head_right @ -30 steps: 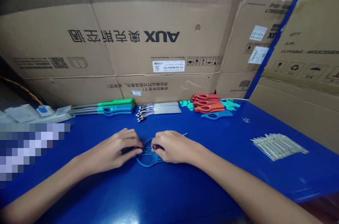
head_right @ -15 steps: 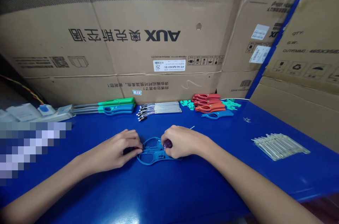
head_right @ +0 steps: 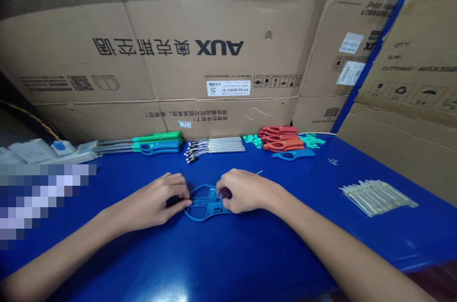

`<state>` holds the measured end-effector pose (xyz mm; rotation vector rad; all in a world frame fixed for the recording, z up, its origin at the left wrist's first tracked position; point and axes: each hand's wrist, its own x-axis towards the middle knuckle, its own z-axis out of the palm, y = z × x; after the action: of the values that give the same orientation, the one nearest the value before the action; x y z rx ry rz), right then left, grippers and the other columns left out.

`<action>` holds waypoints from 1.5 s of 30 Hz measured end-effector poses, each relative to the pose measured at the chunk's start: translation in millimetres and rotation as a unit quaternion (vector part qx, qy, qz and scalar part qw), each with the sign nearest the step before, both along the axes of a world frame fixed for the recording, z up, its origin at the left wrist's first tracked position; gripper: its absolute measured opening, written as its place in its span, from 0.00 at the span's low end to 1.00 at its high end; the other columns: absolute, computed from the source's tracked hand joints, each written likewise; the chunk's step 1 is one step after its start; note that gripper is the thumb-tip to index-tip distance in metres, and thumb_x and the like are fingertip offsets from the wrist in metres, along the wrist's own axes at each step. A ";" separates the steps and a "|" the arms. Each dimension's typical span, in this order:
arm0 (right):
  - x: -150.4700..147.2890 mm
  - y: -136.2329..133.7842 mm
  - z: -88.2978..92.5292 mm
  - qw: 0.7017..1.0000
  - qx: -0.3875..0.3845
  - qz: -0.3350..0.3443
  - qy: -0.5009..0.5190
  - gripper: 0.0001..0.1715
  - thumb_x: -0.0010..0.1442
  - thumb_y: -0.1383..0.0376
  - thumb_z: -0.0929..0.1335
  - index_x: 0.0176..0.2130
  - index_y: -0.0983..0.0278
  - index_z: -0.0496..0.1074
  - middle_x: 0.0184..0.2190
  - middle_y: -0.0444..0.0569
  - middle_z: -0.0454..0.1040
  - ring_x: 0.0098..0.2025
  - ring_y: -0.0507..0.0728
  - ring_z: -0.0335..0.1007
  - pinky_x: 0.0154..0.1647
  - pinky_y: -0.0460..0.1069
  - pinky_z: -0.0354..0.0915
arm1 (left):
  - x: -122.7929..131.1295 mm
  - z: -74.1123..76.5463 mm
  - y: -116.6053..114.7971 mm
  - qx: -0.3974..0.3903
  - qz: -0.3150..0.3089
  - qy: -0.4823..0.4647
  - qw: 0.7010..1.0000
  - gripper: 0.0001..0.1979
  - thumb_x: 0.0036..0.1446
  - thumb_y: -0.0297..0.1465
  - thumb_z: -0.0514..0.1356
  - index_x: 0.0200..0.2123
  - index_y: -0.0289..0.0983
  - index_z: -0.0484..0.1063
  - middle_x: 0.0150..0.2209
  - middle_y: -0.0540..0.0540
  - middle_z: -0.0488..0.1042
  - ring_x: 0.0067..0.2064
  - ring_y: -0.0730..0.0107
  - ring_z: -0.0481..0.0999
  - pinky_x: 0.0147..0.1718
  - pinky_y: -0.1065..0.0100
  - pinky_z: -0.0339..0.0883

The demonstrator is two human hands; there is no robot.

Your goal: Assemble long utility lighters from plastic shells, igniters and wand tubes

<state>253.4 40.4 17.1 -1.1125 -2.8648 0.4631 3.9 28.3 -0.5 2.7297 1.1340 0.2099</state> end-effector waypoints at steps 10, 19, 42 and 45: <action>-2.2 -0.5 -1.2 1.000 0.018 0.014 -0.008 0.08 0.53 0.71 0.66 0.32 0.64 0.75 0.32 0.49 0.75 0.34 0.55 0.69 0.35 0.47 0.60 | -0.6 1.6 -2.0 -0.007 -0.010 -0.013 1.000 0.07 0.66 0.30 0.55 0.38 0.40 0.73 0.37 0.48 0.72 0.42 0.63 0.72 0.45 0.62 0.62; -0.9 -0.4 -2.8 1.000 0.016 0.024 0.005 0.09 0.53 0.72 0.65 0.33 0.64 0.75 0.33 0.48 0.74 0.34 0.54 0.67 0.35 0.46 0.60 | -0.3 0.0 -1.3 -0.011 -0.002 -0.005 1.000 0.07 0.66 0.31 0.55 0.37 0.39 0.73 0.37 0.49 0.72 0.43 0.63 0.71 0.45 0.60 0.62; -3.0 -0.3 -2.0 1.000 -0.015 -0.005 0.012 0.10 0.52 0.72 0.67 0.36 0.65 0.76 0.36 0.49 0.74 0.35 0.54 0.67 0.34 0.45 0.59 | 1.0 0.1 -2.9 -0.003 -0.008 0.002 1.000 0.09 0.68 0.30 0.52 0.36 0.38 0.70 0.37 0.48 0.71 0.41 0.64 0.70 0.46 0.59 0.62; -4.8 0.1 -4.4 1.000 -0.020 -0.014 0.015 0.11 0.53 0.72 0.67 0.37 0.66 0.76 0.37 0.50 0.75 0.37 0.55 0.68 0.34 0.45 0.59 | 1.0 -0.8 -3.3 0.005 -0.006 0.001 1.000 0.10 0.67 0.30 0.52 0.36 0.38 0.71 0.37 0.48 0.71 0.40 0.64 0.70 0.48 0.58 0.62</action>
<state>248.6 40.4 12.7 -1.1412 -2.8222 0.5319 4.9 25.1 -1.3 2.7447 1.1183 0.2126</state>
